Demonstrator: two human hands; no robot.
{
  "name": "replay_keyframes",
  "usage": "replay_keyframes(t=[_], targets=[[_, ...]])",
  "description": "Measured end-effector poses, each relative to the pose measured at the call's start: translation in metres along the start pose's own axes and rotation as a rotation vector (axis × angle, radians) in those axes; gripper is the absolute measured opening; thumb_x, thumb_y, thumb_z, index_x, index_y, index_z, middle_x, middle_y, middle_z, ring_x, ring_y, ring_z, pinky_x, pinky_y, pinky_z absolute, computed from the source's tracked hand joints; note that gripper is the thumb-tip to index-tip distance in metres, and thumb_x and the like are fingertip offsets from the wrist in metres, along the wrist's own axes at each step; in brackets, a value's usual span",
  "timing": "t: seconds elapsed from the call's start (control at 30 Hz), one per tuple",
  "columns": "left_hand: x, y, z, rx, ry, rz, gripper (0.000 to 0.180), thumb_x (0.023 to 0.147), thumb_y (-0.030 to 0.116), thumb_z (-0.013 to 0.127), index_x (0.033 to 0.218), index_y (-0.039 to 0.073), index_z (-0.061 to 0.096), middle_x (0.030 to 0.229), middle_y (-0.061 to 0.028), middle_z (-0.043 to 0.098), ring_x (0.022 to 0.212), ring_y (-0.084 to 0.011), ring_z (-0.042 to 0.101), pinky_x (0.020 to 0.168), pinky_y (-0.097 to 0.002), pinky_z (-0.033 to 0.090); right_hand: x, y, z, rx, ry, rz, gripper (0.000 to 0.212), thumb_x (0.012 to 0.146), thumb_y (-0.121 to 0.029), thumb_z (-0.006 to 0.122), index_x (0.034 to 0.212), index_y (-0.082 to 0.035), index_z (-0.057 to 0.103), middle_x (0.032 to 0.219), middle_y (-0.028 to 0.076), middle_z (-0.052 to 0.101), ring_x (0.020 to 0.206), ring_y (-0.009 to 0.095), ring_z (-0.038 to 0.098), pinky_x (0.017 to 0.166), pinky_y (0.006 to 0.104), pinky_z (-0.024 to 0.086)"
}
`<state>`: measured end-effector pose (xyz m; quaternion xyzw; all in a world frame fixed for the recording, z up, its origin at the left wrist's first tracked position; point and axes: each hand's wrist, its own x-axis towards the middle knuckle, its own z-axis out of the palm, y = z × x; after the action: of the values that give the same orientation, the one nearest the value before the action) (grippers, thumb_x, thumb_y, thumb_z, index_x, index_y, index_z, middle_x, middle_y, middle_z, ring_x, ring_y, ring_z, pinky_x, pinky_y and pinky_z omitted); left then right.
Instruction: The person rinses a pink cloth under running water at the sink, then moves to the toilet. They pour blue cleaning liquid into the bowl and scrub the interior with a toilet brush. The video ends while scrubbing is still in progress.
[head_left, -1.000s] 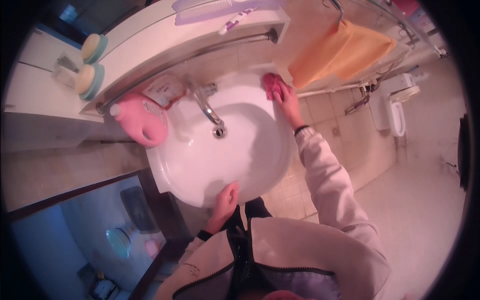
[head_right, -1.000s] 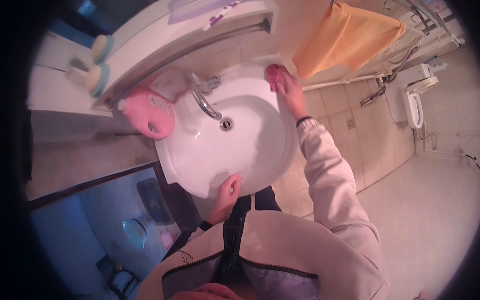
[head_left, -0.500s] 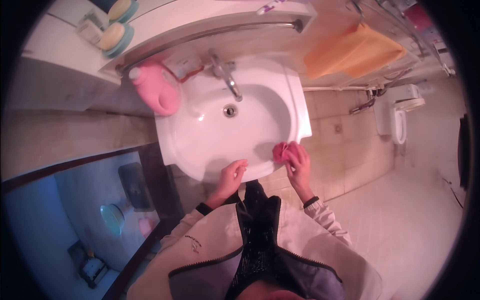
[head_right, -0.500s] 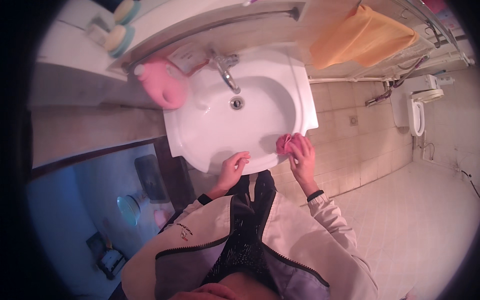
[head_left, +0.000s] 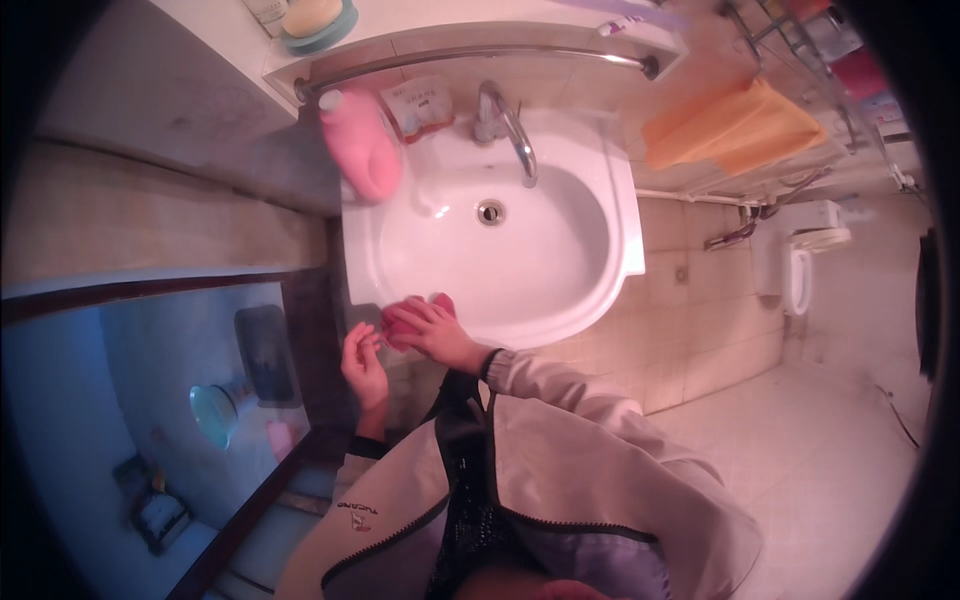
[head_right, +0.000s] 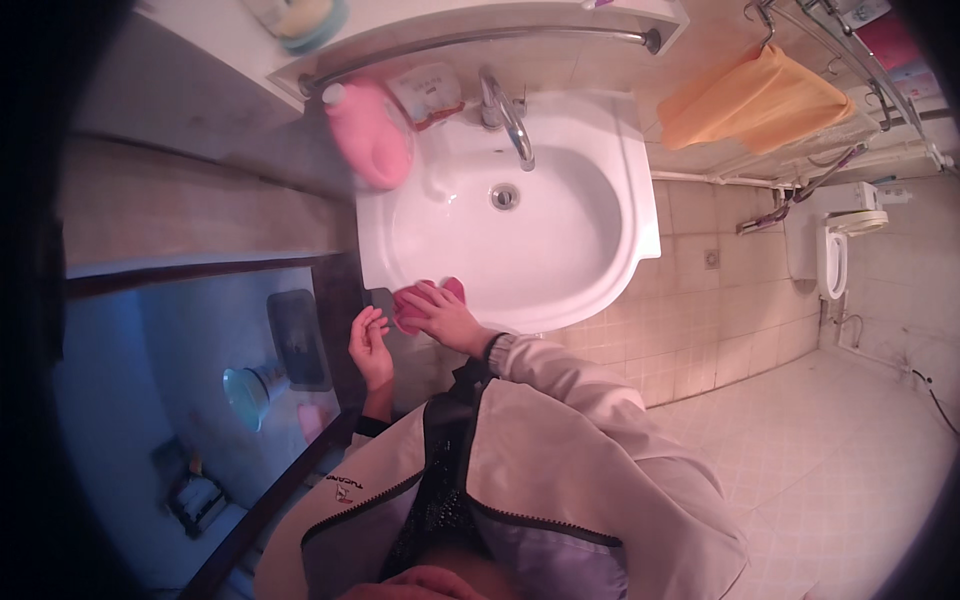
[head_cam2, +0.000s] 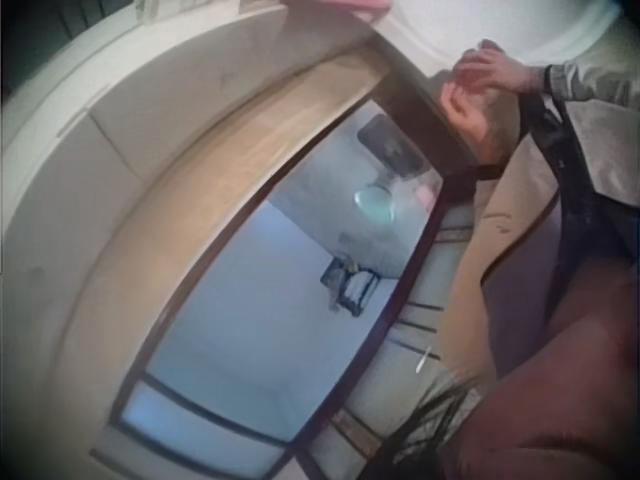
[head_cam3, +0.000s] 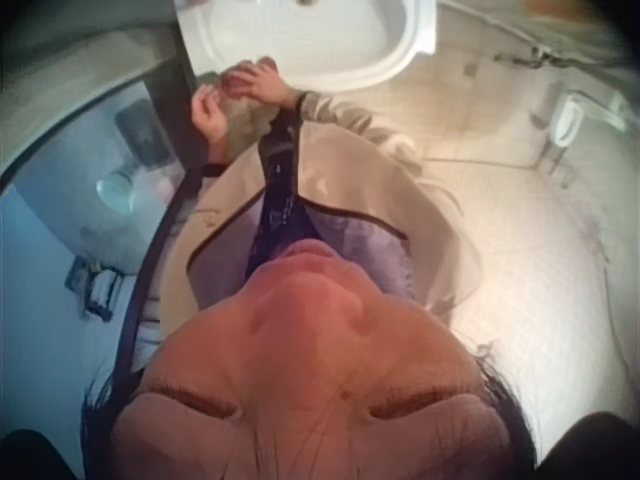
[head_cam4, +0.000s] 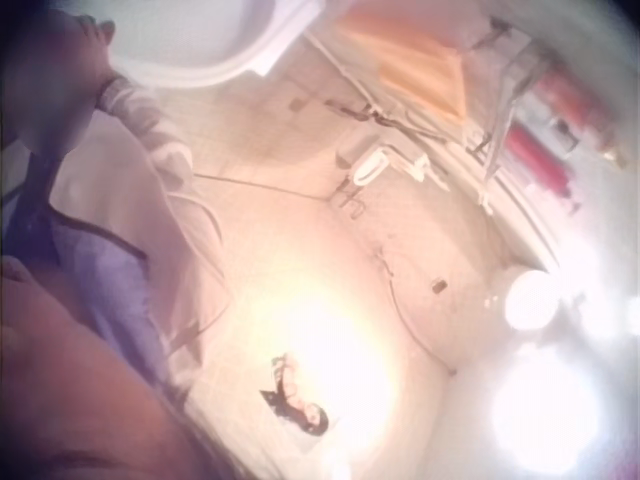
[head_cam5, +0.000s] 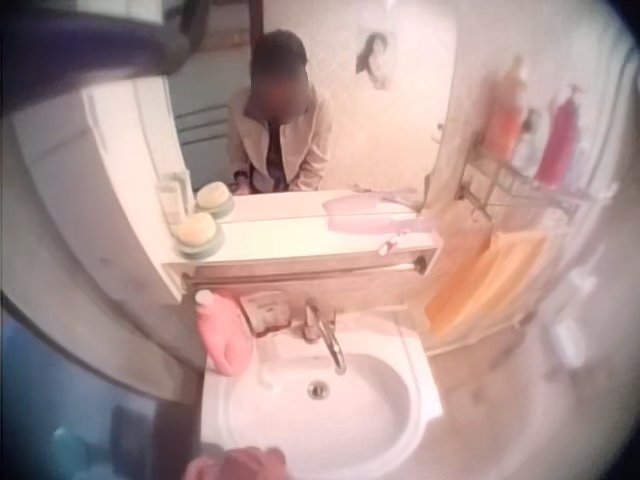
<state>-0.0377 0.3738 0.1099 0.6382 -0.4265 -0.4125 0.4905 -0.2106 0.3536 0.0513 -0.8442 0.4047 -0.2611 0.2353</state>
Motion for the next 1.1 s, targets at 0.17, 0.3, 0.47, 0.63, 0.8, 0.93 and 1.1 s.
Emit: replay_keyframes(t=[0.17,0.3,0.47,0.63,0.8,0.93,1.1], targets=[[0.002,-0.015,0.003,-0.016,-0.213,-0.086,0.023,0.1,0.007,0.047,0.118,-0.001,0.058,0.105,-0.009,0.065,0.091,-0.0151,0.063,0.078,-0.0259,0.051,-0.079,0.019,-0.068,0.062,-0.094,0.082,0.038,0.076,-0.018,0.069,0.114,-0.02,0.065,0.131,0.004,0.055,0.125,0.026,0.049,0.103,0.0434,0.038],[-0.004,0.007,0.044,-0.159,-0.479,-0.293,0.04,0.103,0.028,0.044,0.138,0.009,0.043,0.125,-0.0118,0.056,0.098,-0.0193,0.062,0.084,-0.0352,0.051,-0.087,0.034,-0.149,0.661,0.366,1.086,0.036,0.102,-0.033,0.047,0.102,-0.001,0.063,0.077,0.005,0.067,0.068,0.011,0.06,0.062,0.0286,0.048],[-0.009,0.061,0.121,-0.642,-0.891,-0.584,0.061,0.101,0.053,0.036,0.153,0.025,0.017,0.147,-0.0147,0.033,0.118,-0.0259,0.053,0.094,-0.0487,0.047,-0.034,-0.031,-0.173,0.507,0.31,0.733,0.045,0.102,-0.037,0.04,0.123,-0.001,0.057,0.107,0.015,0.061,0.095,0.023,0.06,0.082,0.0344,0.047],[0.0,0.082,0.144,-0.986,-0.917,-0.724,0.053,0.101,0.053,0.037,0.137,0.014,0.04,0.13,-0.0054,0.052,0.117,-0.0226,0.054,0.098,-0.0412,0.047,-0.019,-0.078,-0.2,0.661,0.568,0.711,0.037,0.094,-0.012,0.057,0.129,0.0,0.056,0.144,0.017,0.045,0.121,0.031,0.055,0.098,0.0372,0.045],[-0.013,0.097,0.151,-1.256,-1.009,-0.873,0.048,0.099,0.055,0.037,0.134,0.024,0.046,0.134,0.0004,0.05,0.117,-0.0176,0.051,0.101,-0.0424,0.043,-0.021,-0.059,-0.206,2.013,0.477,0.516,0.052,0.101,-0.022,0.045,0.148,-0.004,0.03,0.145,0.011,0.045,0.12,0.025,0.055,0.096,0.0364,0.05],[0.015,0.121,0.153,-1.102,-0.963,-0.571,0.055,0.102,0.049,0.033,0.143,0.013,0.039,0.141,-0.0036,0.044,0.136,-0.0212,0.036,0.111,-0.0386,0.033,-0.044,-0.035,-0.205,0.976,0.576,0.874,0.053,0.098,-0.017,0.053,0.146,-0.003,0.034,0.141,0.014,0.048,0.115,0.024,0.059,0.095,0.0376,0.051],[0.032,0.149,0.171,-0.239,-1.099,0.076,0.051,0.099,0.025,0.051,0.144,0.005,0.038,0.148,-0.0111,0.038,0.136,-0.026,0.038,0.11,-0.0359,0.033,-0.041,-0.007,-0.202,1.557,0.64,0.709,0.039,0.097,-0.02,0.059,0.131,-0.003,0.052,0.113,0.008,0.063,0.107,0.015,0.061,0.092,0.0341,0.051]])
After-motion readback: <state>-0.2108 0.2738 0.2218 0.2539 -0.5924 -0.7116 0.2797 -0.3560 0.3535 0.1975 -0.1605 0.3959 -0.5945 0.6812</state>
